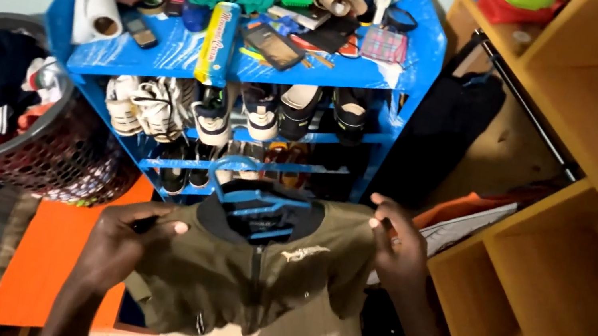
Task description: Organizing and sorting various clothing items from a bed into a storage rack.
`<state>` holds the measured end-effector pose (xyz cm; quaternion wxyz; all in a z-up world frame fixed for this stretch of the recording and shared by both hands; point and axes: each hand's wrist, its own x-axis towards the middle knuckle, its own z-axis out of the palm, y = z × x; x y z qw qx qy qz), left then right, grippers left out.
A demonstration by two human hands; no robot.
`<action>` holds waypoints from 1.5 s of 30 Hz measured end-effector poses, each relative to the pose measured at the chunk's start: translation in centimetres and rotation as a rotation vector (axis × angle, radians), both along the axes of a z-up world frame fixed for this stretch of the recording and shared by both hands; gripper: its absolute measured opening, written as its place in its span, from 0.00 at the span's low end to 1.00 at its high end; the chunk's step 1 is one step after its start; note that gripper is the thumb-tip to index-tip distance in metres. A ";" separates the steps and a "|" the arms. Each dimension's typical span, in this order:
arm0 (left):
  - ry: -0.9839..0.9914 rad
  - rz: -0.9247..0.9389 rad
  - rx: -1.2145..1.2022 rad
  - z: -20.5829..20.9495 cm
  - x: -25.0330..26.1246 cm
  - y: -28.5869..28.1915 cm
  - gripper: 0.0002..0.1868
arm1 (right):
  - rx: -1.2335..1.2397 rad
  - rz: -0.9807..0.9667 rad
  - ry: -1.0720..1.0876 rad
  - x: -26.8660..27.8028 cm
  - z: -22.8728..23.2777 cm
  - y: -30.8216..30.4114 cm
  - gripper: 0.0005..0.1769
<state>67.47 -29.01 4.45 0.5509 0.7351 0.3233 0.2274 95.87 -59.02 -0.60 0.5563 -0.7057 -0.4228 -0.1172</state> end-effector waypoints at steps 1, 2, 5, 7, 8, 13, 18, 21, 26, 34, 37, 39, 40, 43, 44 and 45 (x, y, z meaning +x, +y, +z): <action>0.017 -0.019 -0.023 0.1 -0.8 -0.1 0.16 | -0.004 0.095 0.167 -0.1 -0.3 -0.4 0.08; 0.033 -0.038 -0.046 0.3 -1.7 -0.1 0.17 | -0.009 0.190 0.335 -0.3 -0.6 -0.7 0.07; 0.072 -0.024 0.006 1.0 -4.1 0.2 0.16 | -0.006 0.260 0.603 -0.4 -1.4 -0.4 0.04; 0.147 -0.010 0.016 1.6 -5.2 0.2 0.16 | -0.034 0.270 0.592 -1.4 -0.3 -0.1 0.05; 0.223 -0.003 0.020 1.8 -5.7 0.3 0.15 | -0.064 0.272 0.580 -1.8 0.2 0.0 0.05; 0.116 -0.054 0.020 0.5 -8.7 1.8 0.17 | -0.258 0.364 0.731 -3.9 -0.4 0.2 0.08; 0.164 0.018 0.020 -0.6 -11.3 2.4 0.16 | -0.352 0.371 0.714 -10.4 3.2 0.2 0.18; 0.057 0.016 -0.044 -2.2 -12.5 3.3 0.16 | -0.571 0.196 0.634 -12.6 2.0 -0.2 0.26; 0.122 -0.067 -0.041 -1.1 -13.4 3.3 0.16 | -0.496 0.135 0.616 -14.2 -0.3 -0.8 0.25; 0.120 -0.188 0.063 1.3 -14.0 4.1 0.17 | -0.131 0.194 0.828 -16.9 1.1 -2.5 0.18; 0.056 -0.313 0.092 -1.5 -15.0 5.3 0.19 | -0.115 0.115 0.886 -17.4 2.6 -3.2 0.18; -0.021 -0.393 0.131 -5.2 -15.7 5.4 0.21 | -0.126 0.052 0.914 -17.6 3.3 -3.7 0.18; 0.068 -0.386 0.040 -7.5 -16.0 5.1 0.22 | -0.161 0.004 0.821 -17.6 3.2 -4.1 0.18; 0.022 -0.356 -0.181 -12.6 -15.3 2.9 0.24 | -0.070 0.015 0.813 -16.6 1.8 -6.2 0.16; -0.106 -0.322 -0.314 -14.1 -15.1 1.9 0.23 | 0.053 0.081 0.902 -16.3 1.1 -7.0 0.14; -0.109 -0.320 -0.316 -12.9 -14.5 0.6 0.23 | 0.049 0.082 0.900 -17.0 3.0 -6.7 0.14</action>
